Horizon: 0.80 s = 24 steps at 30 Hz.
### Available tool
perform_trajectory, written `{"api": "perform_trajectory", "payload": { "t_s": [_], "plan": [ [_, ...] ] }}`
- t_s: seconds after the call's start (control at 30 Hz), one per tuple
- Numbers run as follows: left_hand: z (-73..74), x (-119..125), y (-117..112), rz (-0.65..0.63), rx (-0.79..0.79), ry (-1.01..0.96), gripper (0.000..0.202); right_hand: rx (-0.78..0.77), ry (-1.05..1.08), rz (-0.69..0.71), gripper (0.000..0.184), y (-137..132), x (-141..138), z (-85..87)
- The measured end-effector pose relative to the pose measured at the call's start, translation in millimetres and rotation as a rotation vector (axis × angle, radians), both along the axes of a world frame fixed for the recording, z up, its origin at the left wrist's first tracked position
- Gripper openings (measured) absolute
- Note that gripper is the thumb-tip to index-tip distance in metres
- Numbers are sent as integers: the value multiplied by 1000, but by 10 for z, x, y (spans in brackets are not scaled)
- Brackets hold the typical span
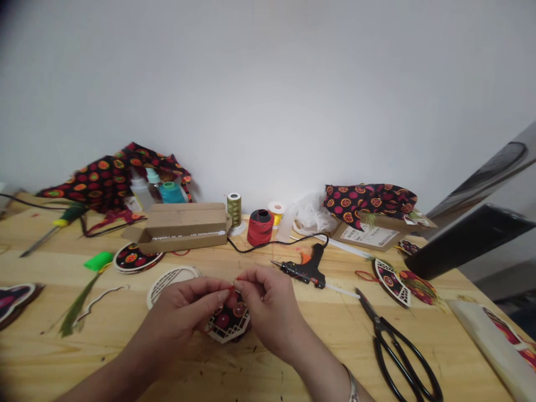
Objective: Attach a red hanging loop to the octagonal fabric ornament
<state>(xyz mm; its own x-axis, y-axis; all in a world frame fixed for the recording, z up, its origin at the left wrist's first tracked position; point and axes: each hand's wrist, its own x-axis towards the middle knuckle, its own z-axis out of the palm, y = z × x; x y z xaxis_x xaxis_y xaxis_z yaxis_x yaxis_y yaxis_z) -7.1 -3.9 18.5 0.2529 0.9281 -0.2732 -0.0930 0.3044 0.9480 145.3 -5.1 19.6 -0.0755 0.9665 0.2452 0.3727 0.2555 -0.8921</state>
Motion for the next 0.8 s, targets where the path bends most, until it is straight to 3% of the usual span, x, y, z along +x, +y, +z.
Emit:
{"api": "perform_trajectory", "payload": {
  "t_s": [0.27,0.8],
  "plan": [
    [-52,-39,-23,1,50,-76,29,120,-153,11,16,-25,21,-30],
    [-69,-24,7,-25,-59,-101,17,110,-96,17,16,-16,1,-11]
  ]
}}
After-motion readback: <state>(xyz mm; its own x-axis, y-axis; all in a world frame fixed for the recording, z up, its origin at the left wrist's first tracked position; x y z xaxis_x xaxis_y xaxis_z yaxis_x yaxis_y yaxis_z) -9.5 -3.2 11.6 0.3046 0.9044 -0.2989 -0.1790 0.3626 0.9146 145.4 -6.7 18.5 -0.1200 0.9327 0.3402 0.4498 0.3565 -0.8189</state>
